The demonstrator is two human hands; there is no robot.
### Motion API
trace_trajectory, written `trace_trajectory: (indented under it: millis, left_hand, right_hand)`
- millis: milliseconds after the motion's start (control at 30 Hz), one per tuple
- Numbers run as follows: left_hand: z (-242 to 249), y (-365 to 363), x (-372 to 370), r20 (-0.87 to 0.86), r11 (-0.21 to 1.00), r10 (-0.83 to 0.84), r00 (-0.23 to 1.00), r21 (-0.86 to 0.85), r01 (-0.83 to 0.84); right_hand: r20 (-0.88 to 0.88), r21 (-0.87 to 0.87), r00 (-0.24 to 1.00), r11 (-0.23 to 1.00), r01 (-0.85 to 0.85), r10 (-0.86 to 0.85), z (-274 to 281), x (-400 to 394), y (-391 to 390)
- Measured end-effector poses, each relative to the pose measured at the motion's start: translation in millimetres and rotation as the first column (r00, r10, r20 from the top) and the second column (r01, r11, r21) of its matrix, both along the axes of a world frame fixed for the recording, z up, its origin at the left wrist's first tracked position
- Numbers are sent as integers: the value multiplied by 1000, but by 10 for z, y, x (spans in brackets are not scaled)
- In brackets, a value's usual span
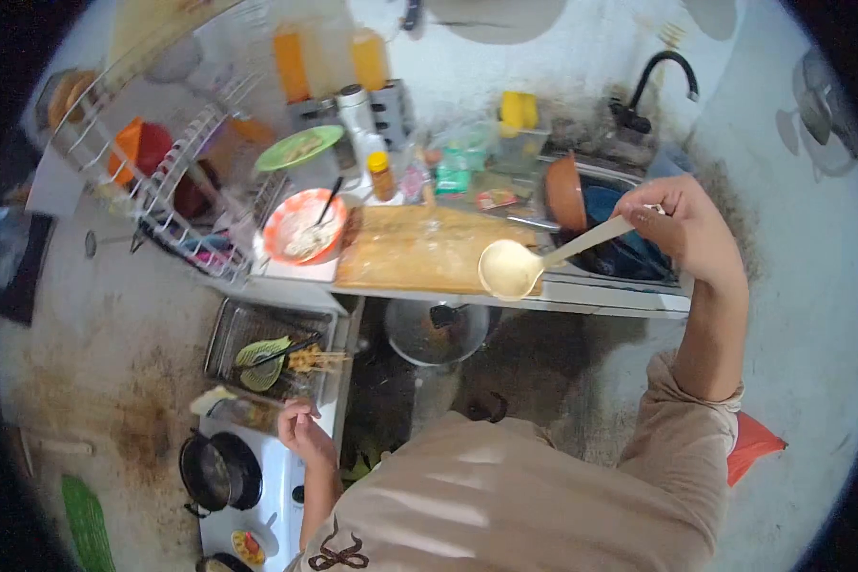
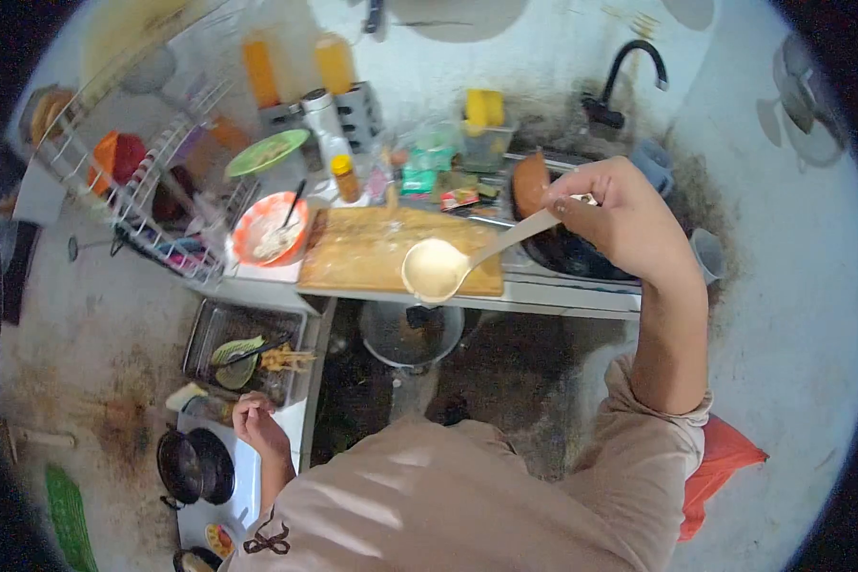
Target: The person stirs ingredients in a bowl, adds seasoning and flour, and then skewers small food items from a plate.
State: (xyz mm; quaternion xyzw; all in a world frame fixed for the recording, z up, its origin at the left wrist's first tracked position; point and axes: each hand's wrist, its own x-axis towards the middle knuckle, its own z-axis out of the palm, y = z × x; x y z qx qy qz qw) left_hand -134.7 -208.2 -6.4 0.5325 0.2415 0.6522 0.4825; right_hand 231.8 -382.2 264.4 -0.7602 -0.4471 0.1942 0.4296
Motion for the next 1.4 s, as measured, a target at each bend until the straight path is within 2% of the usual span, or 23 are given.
trace_trajectory:
  millis: [167,300,400,500,600,633,767,867,967,1067,1167,1267,1367,1400]
  left_hand:
    - [13,-35,705,1,996,-87,996,-1,87]
    - [26,-142,1162,3,989,-147,989,19,146]
    - [77,-231,1421,-27,984,-171,985,37,172]
    - [80,-300,1582,-54,986,-161,985,44,163]
    - [106,-329,1641,-84,988,-143,986,54,148]
    - [125,-345,1641,-94,989,-132,987,52,138]
    - [110,-338,1616,-115,991,-98,989,83,107]
    - [56,-325,1581,-127,995,-59,990,75,68]
    - [62,-333,1613,-89,996,-58,994,62,64]
    - [87,-362,1660,-89,1000,4,996,19,-2]
    - [80,-349,1665,-85,1000,9,996,16,-8]
    - [22,-328,1623,-32,1000,-1,999,-13,0]
    - [10,-338,1607,-84,999,0,996,-32,-2]
    - [8,-338,1602,-102,1000,-4,995,-29,1]
  right_hand:
    - [187,118,940,956,268,-287,-316,1009,-472]
    - [435,120,771,878,463,-465,-786,1891,-744]
    - [539,133,650,816,562,-536,-1096,2167,-776]
    - [614,170,577,805,569,-538,-1536,2354,-772]
    - [758,309,428,848,431,-493,-2007,2519,-789]
    - [806,233,397,853,468,-438,-2057,2497,-827]
    - [814,92,407,783,616,-415,-2115,2467,-875]
    - [822,324,273,806,496,-499,-2365,2523,-1032]
    - [777,347,298,772,532,-554,-2451,2571,-1104]
    - [839,2,405,747,665,-363,-2495,2556,-1071]
    - [816,262,278,753,604,-507,-2302,2423,-1080]
    - [713,384,265,677,628,-650,-2179,2379,-1086]
    - [823,125,388,798,589,-415,-2412,2596,-1039]
    - [810,114,403,787,606,-427,-2436,2564,-1007]
